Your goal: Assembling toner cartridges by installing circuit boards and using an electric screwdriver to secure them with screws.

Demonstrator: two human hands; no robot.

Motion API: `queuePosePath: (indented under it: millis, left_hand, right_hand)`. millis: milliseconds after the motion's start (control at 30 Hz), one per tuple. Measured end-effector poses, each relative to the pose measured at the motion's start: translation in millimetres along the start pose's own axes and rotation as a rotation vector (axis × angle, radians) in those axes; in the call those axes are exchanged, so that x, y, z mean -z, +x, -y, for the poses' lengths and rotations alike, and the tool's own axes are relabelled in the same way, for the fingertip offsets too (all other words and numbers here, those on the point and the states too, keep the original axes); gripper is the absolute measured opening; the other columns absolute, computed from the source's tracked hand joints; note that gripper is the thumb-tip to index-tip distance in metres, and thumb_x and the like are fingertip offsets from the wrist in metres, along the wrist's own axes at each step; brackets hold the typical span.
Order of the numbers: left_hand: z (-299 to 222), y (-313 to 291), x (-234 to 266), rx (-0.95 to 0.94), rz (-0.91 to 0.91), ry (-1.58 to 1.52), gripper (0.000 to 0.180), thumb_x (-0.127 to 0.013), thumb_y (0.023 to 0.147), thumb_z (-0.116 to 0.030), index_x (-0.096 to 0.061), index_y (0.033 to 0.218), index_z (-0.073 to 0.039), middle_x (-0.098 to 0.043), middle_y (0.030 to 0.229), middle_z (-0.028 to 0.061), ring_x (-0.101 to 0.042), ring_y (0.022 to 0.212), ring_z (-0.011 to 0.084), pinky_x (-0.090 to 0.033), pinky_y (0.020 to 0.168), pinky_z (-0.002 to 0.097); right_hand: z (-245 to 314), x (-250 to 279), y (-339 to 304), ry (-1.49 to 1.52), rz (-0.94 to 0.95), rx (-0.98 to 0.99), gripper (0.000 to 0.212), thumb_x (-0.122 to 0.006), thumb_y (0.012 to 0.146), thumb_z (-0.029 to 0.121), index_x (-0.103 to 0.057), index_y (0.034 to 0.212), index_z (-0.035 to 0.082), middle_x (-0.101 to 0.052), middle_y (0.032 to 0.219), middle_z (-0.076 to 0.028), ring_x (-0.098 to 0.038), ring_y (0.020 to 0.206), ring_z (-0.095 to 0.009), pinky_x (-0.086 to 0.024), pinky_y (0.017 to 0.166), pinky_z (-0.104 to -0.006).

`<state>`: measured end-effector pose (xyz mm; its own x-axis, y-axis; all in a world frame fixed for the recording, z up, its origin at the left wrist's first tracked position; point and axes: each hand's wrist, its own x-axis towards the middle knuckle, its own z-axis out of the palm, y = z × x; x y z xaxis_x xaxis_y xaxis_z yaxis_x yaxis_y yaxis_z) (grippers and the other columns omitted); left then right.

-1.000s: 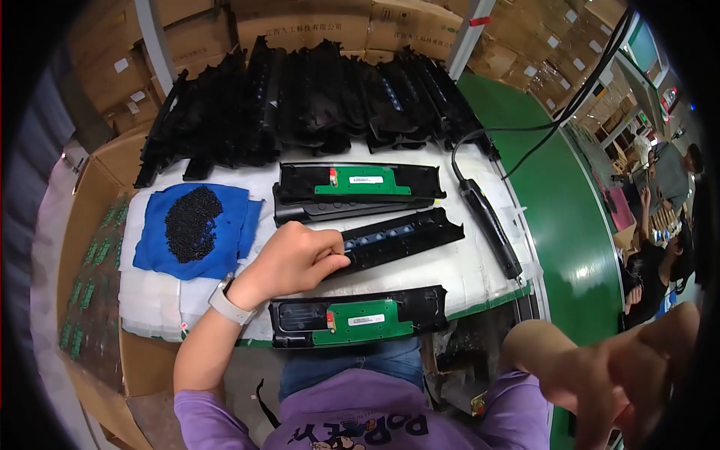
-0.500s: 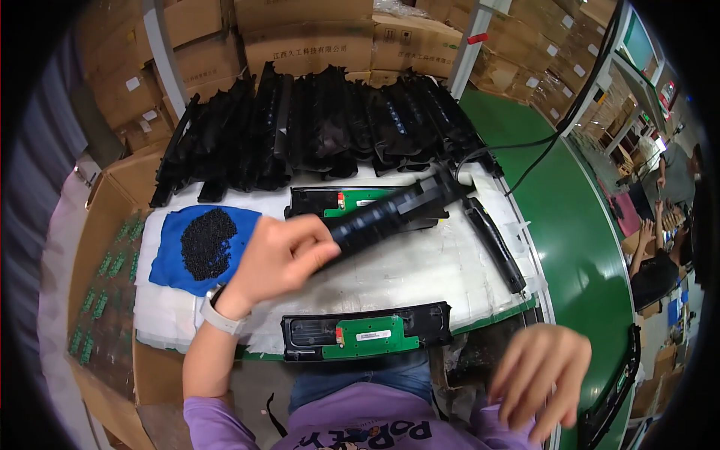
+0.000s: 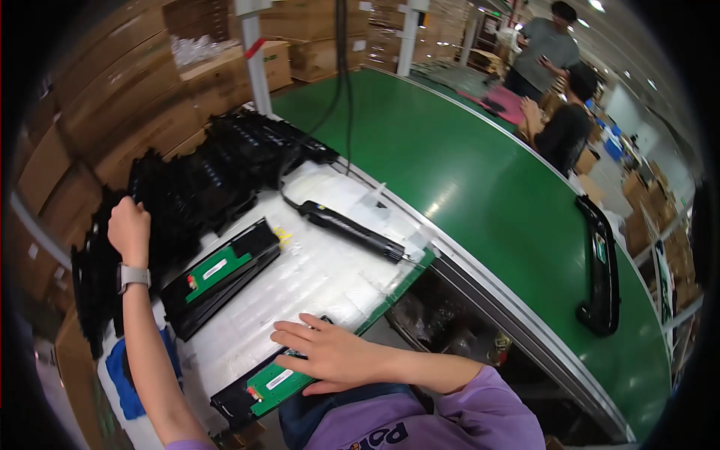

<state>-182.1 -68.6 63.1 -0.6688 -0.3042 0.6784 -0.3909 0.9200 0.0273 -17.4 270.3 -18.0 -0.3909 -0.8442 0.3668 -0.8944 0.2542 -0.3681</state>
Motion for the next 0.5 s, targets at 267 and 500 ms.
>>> queuePosePath:
  millis: [267,500]
  left_hand:
    - [-12.6,8.8,-12.8,0.003,0.073,-0.043,0.029,-0.059,0.086,-0.031,-0.061,0.077,-0.003,-0.065,0.078,0.0150,-0.064,0.072,0.0334,-0.051,0.060,0.0404]
    - [26.5,-1.0,-12.3,0.064,-0.121,-0.408,0.034,-0.055,0.088,-0.035,-0.062,0.077,-0.003,-0.058,0.061,0.0088,-0.056,0.055,0.0232,-0.043,0.051,0.0345]
  right_hand:
    - [-17.3,-3.8,3.6,0.111,-0.007,0.053,0.060,-0.076,0.064,0.033,-0.053,0.112,0.004,-0.049,0.117,-0.016,-0.046,0.114,-0.034,-0.040,0.090,-0.0415]
    - [-24.1,-8.0,22.8,0.066,-0.063,0.080,0.058,-0.078,0.061,0.034,-0.056,0.106,0.005,-0.054,0.107,-0.012,-0.049,0.105,-0.028,-0.041,0.086,-0.0371]
